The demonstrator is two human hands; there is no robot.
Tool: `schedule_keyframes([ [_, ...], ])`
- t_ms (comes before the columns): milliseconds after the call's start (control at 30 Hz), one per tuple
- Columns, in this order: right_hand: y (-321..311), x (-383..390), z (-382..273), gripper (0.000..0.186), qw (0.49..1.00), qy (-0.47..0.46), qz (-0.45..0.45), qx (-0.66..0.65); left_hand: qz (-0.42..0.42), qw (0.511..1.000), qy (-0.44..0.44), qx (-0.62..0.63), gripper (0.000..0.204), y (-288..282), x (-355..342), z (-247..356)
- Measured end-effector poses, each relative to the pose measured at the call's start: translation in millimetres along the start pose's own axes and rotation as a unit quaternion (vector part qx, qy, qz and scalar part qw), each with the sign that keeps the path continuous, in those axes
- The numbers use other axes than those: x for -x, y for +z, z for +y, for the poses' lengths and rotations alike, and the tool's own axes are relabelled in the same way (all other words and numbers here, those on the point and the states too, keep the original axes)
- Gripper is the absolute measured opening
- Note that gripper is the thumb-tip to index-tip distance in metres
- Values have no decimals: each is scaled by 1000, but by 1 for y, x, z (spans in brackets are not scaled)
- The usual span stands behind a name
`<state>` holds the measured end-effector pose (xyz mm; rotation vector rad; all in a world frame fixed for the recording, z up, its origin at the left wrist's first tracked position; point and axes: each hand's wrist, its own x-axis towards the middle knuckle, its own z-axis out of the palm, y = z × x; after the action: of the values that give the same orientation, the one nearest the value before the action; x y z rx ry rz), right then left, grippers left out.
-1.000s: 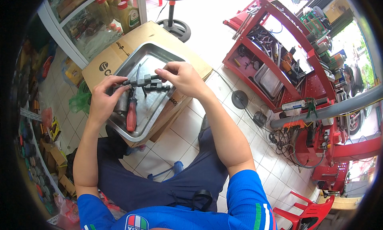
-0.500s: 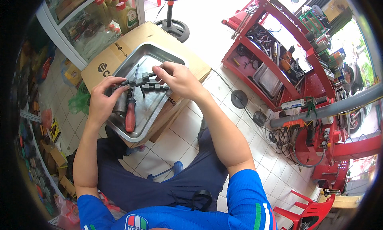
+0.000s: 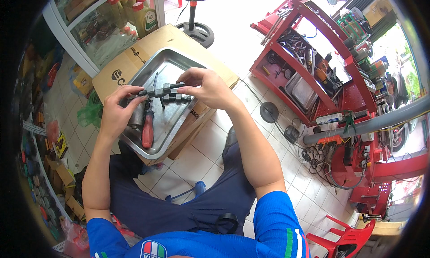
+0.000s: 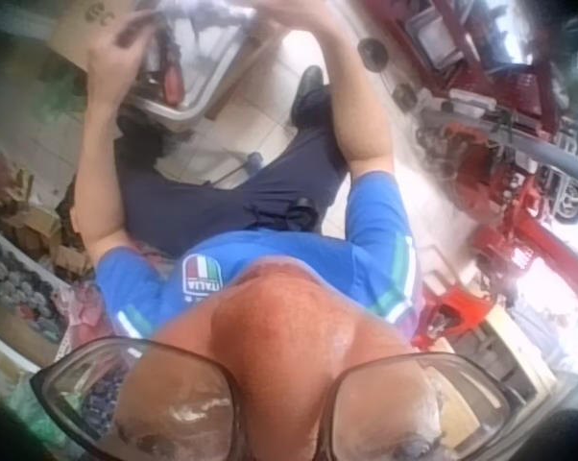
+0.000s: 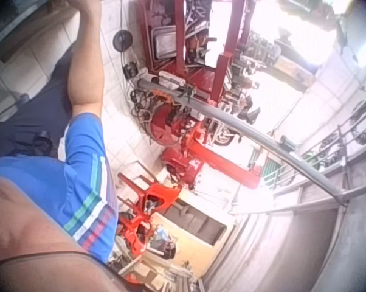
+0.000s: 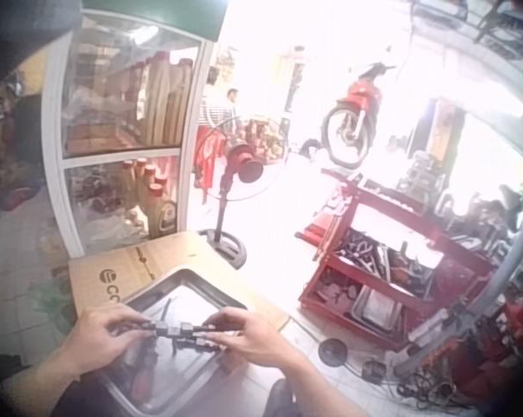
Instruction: The person is holding a metal camshaft over a metal tray and turning it with their hands to inspect the surfaces. They align a small metal piece onto the camshaft and rotate the assembly to check the fit of the components.
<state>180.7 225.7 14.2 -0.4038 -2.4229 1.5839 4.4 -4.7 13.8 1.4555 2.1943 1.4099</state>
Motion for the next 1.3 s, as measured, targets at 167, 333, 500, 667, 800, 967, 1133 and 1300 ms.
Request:
schedule_keyframes([
  [167,3,1,2,33,999,-30,24,8,-1,1000,-1,3,21,0,0,-2],
  [333,14,-6,12,46,998,6,52,-33,5,1000,6,14,21,3,0,-3],
  [500,12,-4,5,50,998,35,42,27,4,1000,-1,13,20,1,1,-2],
  [667,5,-1,1,34,999,10,28,15,0,1000,-2,11,21,0,1,0],
  [800,2,1,-3,31,999,0,38,26,1,1000,-4,15,20,0,0,0],
  [967,2,3,1,34,999,-19,42,9,1,1000,1,19,20,1,0,0],
  [1133,7,-1,-2,37,997,17,39,-57,6,1000,-2,17,20,0,1,-3],
  [1300,8,-2,-2,41,998,35,30,40,8,1000,-4,23,20,1,2,-2],
])
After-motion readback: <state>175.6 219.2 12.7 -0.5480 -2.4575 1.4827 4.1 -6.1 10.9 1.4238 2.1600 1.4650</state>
